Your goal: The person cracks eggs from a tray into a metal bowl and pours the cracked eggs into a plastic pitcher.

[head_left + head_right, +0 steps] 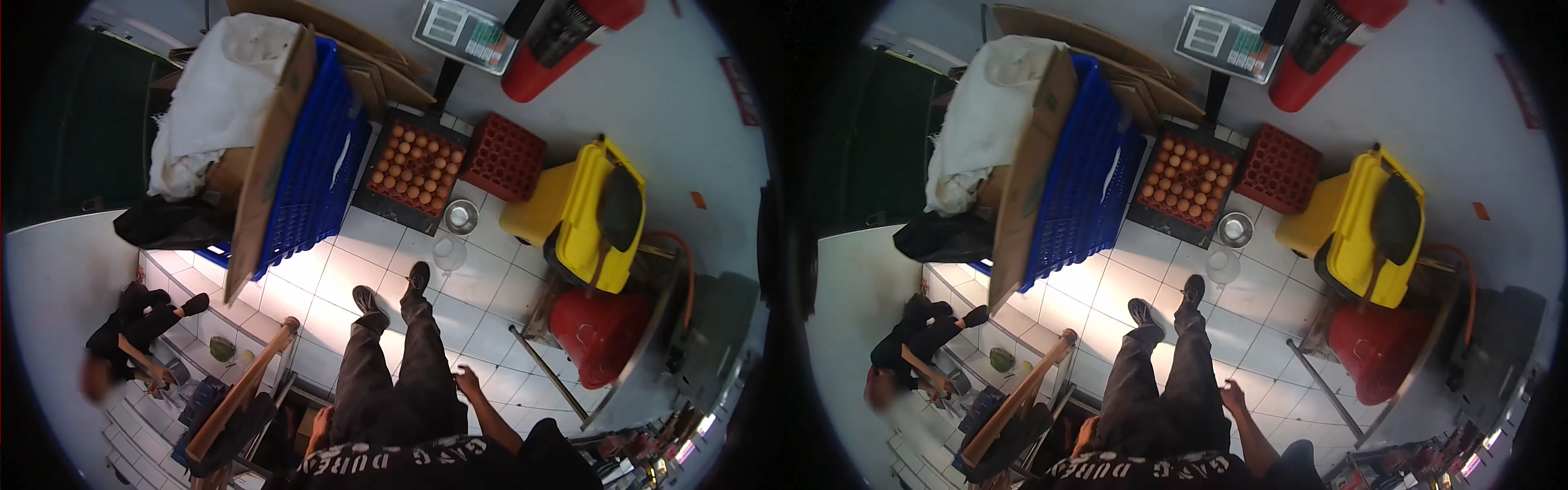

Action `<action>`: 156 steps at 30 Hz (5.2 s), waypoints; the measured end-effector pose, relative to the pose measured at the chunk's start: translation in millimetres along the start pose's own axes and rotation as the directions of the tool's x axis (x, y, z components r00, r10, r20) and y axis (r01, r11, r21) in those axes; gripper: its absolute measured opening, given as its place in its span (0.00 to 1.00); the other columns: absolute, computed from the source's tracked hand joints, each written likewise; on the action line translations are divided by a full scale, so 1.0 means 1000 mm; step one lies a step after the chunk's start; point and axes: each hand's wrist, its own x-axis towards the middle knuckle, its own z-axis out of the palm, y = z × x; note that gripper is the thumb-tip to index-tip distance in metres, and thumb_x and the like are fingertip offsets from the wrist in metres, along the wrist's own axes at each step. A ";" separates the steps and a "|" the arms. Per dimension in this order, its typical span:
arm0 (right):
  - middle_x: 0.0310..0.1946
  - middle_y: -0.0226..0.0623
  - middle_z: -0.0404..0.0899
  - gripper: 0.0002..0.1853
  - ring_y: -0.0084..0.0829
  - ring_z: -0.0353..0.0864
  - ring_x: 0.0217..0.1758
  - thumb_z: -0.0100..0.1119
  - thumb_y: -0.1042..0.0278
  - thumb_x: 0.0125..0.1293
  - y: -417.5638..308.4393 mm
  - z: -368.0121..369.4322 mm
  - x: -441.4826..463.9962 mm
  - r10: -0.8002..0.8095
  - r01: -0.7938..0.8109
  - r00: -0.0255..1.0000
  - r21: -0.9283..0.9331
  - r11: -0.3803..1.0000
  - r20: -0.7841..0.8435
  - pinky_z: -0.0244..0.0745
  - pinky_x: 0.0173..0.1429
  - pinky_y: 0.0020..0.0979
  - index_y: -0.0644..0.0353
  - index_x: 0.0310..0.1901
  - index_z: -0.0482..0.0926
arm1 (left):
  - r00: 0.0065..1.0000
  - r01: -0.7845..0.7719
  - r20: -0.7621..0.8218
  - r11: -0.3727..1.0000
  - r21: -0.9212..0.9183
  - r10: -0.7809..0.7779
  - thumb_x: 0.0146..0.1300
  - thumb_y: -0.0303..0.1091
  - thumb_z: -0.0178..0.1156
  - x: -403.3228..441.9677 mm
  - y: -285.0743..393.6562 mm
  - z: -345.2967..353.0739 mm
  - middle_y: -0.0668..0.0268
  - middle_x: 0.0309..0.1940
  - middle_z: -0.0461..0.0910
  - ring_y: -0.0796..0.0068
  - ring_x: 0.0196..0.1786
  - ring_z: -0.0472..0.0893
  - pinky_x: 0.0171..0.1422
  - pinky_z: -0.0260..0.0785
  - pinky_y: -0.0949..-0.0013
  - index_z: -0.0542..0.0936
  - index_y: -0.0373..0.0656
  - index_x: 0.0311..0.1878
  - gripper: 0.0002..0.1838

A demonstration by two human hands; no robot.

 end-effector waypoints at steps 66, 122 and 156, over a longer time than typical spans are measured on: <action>0.32 0.41 0.80 0.22 0.36 0.80 0.36 0.56 0.49 0.63 -0.295 -0.006 -0.142 -0.331 0.338 0.936 -0.582 0.740 0.122 0.73 0.41 0.35 0.63 0.45 0.79 | 0.957 -0.119 -0.276 0.754 -0.646 -0.086 0.56 0.57 0.62 -0.040 0.004 0.016 0.41 0.64 0.64 0.42 0.61 0.72 0.64 0.66 0.51 0.60 0.42 0.69 0.43; 0.42 0.43 0.79 0.16 0.37 0.84 0.40 0.55 0.64 0.62 -0.296 -0.171 0.472 -0.814 0.933 0.229 0.358 0.029 -0.533 0.82 0.40 0.30 0.58 0.50 0.72 | -0.100 -0.611 0.574 -0.505 0.609 0.813 0.52 0.34 0.67 0.458 0.509 0.341 0.62 0.35 0.80 0.61 0.43 0.79 0.64 0.58 0.51 0.70 0.47 0.56 0.26; 0.35 0.34 0.75 0.19 0.24 0.76 0.34 0.60 0.70 0.58 -0.030 -0.134 0.454 -0.329 0.872 0.454 0.337 0.356 -0.828 0.77 0.42 0.28 0.64 0.51 0.74 | 0.621 -0.780 0.694 0.202 0.592 0.364 0.54 0.44 0.56 0.616 0.328 0.521 0.56 0.24 0.82 0.62 0.29 0.82 0.39 0.77 0.63 0.51 0.27 0.69 0.45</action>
